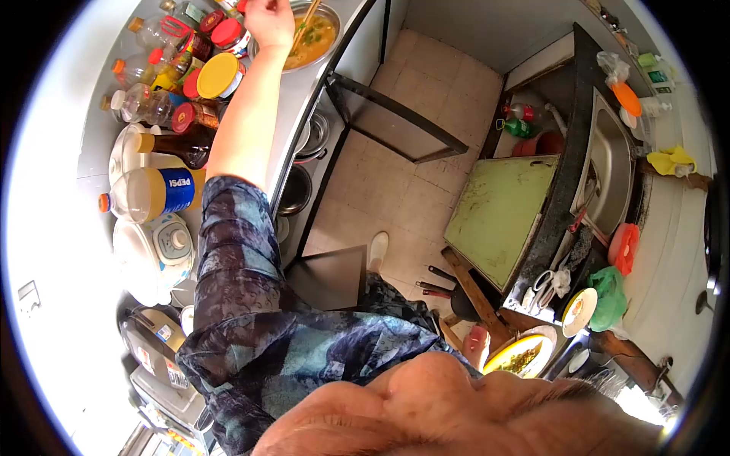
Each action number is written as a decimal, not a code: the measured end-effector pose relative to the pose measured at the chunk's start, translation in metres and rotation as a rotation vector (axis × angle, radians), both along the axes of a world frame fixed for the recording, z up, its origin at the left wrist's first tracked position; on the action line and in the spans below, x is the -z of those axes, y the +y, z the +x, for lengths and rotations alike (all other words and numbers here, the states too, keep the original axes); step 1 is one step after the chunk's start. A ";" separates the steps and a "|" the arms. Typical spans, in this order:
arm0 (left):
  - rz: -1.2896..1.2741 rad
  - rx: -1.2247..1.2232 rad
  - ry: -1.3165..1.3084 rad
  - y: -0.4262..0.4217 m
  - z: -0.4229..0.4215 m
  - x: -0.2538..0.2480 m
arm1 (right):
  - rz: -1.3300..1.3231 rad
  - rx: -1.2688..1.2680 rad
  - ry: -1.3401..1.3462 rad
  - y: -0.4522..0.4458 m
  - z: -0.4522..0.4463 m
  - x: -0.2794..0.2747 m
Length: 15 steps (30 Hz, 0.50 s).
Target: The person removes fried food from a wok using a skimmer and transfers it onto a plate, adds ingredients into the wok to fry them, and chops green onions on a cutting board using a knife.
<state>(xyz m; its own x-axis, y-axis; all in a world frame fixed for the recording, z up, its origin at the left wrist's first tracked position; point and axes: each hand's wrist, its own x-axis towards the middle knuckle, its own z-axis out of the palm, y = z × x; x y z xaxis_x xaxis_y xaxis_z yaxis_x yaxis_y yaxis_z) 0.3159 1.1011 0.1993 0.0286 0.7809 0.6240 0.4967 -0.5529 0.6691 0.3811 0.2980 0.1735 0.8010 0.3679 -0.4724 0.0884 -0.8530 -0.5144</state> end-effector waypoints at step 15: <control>0.225 0.029 0.286 -0.054 -0.045 0.039 | 0.059 -0.137 0.114 0.013 -0.015 0.013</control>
<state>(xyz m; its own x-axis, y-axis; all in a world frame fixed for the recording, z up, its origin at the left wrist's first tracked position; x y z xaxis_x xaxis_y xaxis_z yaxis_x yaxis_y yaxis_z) 0.2707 1.0468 0.1608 0.2468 0.6211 0.7438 0.6285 -0.6869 0.3650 0.3662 0.3108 0.1604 0.6839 0.5001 -0.5311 0.1404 -0.8047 -0.5769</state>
